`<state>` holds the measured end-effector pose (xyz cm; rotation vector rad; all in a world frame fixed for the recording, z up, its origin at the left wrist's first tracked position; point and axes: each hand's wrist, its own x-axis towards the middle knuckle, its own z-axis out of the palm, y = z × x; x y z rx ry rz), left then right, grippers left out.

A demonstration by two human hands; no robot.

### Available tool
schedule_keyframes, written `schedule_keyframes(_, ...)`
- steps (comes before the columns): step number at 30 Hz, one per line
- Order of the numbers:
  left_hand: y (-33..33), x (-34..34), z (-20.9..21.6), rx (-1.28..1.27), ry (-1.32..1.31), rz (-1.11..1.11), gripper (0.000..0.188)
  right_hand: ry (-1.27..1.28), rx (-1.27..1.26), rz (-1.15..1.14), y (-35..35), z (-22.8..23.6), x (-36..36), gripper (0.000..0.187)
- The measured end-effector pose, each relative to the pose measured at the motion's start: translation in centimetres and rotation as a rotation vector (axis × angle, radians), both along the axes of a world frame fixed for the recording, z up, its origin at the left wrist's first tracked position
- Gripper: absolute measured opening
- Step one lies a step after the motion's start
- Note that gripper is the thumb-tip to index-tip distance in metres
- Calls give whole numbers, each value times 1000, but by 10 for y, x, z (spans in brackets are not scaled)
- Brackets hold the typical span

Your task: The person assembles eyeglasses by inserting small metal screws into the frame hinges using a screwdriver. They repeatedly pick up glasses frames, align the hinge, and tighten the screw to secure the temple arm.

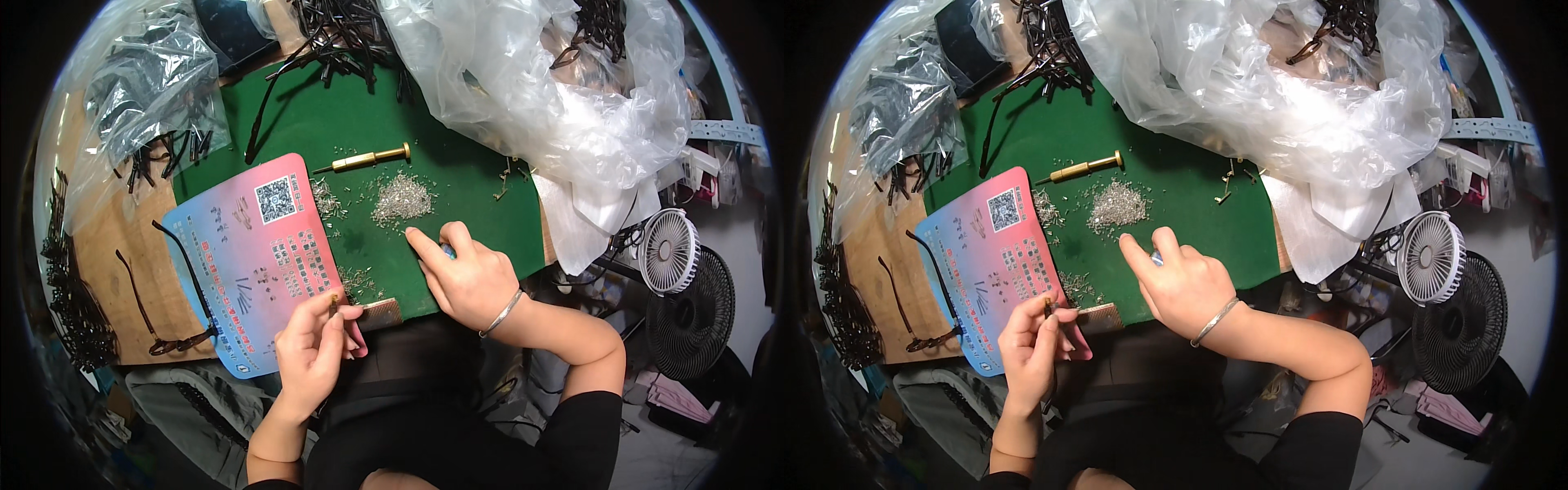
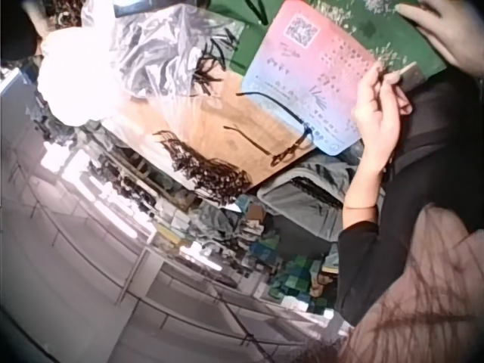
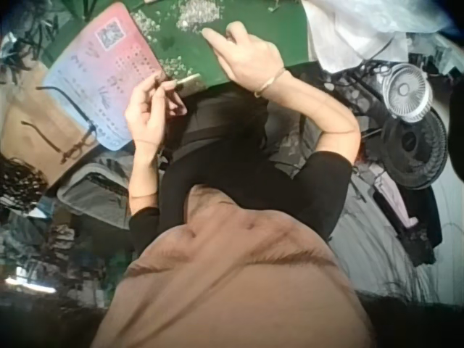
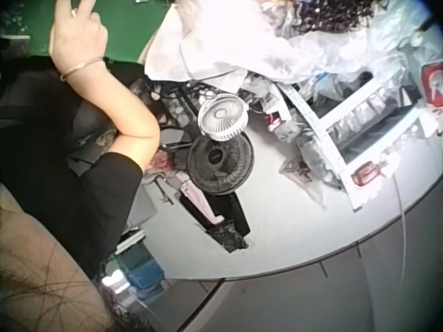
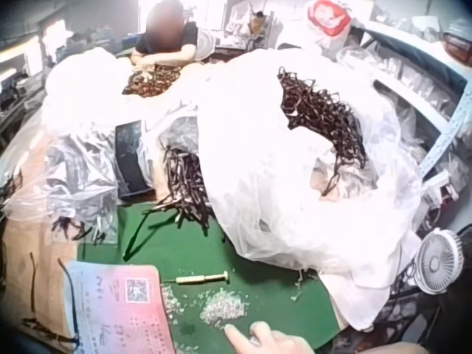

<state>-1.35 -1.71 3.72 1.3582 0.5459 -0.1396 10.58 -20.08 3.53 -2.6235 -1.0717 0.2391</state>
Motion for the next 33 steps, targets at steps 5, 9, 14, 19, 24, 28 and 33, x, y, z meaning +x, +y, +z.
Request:
schedule_keyframes(5,0,14,-4,67,57,-76,24,-30,-6,69,-1,-3,3,48)
schedule_keyframes(9,1,13,-8,38,84,-56,23,149,-27,27,4,7,6,37)
schedule_keyframes(14,-7,7,-16,392,-31,-76,22,675,136,123,19,25,-11,36)
schedule_keyframes(19,-16,6,-25,633,-166,-28,24,666,151,182,28,19,-13,34)
schedule_keyframes(24,-20,7,-26,827,-244,-33,25,662,108,173,29,23,-13,33)
schedule_keyframes(28,-20,8,-32,875,-321,-16,24,901,218,128,32,15,-8,28)
schedule_keyframes(33,-17,7,-31,861,-306,-58,24,1267,212,-3,39,23,5,30)
